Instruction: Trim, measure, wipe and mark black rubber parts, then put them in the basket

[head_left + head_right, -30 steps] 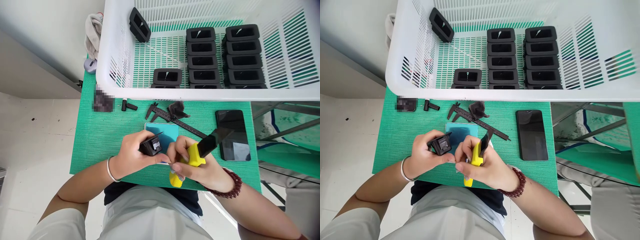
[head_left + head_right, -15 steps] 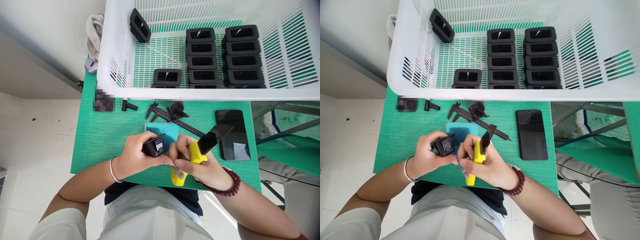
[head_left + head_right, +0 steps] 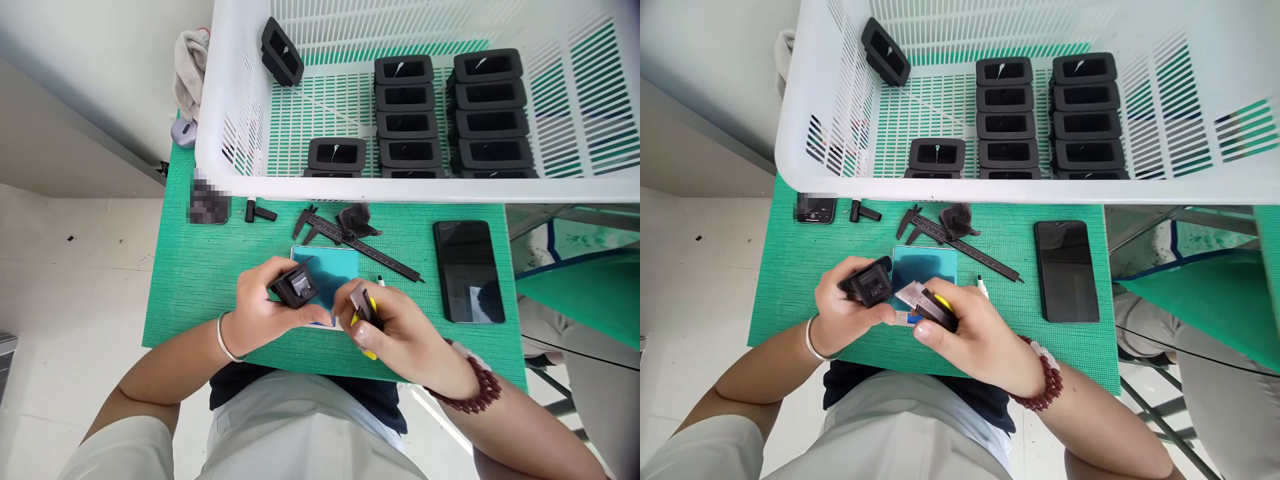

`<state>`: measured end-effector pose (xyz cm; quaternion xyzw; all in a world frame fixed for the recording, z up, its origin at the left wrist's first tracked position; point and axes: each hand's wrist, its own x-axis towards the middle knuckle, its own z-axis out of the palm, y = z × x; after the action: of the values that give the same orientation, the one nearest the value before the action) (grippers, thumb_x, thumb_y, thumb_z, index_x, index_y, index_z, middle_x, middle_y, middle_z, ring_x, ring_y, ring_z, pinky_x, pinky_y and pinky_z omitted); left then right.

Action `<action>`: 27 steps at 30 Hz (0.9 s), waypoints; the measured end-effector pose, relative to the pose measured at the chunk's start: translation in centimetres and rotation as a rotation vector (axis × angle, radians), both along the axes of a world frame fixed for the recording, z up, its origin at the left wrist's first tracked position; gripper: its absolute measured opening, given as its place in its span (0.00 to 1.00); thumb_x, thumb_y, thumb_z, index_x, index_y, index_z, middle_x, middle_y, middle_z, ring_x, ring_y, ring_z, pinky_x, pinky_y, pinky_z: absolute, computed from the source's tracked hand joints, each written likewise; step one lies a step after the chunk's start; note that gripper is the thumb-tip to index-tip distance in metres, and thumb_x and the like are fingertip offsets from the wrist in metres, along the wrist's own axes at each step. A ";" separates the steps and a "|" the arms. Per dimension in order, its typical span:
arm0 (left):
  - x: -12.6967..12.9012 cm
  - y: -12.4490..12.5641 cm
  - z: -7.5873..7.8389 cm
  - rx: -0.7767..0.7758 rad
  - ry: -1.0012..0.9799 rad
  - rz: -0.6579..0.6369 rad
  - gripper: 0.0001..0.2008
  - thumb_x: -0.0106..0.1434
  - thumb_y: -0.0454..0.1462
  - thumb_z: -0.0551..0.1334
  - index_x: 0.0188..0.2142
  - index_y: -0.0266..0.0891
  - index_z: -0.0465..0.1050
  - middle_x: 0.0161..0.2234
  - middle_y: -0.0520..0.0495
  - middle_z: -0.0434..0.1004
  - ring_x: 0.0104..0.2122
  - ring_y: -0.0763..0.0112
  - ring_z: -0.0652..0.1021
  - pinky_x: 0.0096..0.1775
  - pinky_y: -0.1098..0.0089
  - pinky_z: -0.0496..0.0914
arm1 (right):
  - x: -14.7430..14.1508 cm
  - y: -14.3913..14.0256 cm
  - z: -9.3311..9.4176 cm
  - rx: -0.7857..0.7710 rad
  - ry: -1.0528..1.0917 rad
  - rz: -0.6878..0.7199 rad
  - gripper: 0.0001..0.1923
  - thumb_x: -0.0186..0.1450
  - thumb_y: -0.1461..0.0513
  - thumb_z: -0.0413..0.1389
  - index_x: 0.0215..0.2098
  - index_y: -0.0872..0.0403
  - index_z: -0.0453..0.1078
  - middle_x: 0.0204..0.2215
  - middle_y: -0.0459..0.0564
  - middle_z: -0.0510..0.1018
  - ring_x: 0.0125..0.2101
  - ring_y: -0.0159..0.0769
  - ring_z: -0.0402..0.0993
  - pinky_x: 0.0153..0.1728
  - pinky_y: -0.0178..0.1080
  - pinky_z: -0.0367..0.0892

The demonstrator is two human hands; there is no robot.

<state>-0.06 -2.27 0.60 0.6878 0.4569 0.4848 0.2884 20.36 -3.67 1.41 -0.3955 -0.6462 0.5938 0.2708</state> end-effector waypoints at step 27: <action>-0.3 0.1 0.0 0.147 0.081 0.057 0.19 0.53 0.52 0.71 0.31 0.41 0.70 0.20 0.58 0.68 0.18 0.79 0.68 0.21 0.75 0.63 | 0.1 0.1 1.0 0.145 -0.190 0.126 0.20 0.68 0.52 0.52 0.23 0.51 0.53 0.16 0.37 0.52 0.17 0.24 0.46 0.18 0.34 0.45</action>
<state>-0.32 -2.14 0.60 0.7128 0.4509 0.4967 0.2045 20.49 -3.57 2.36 -0.3881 -0.7337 0.5213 0.1982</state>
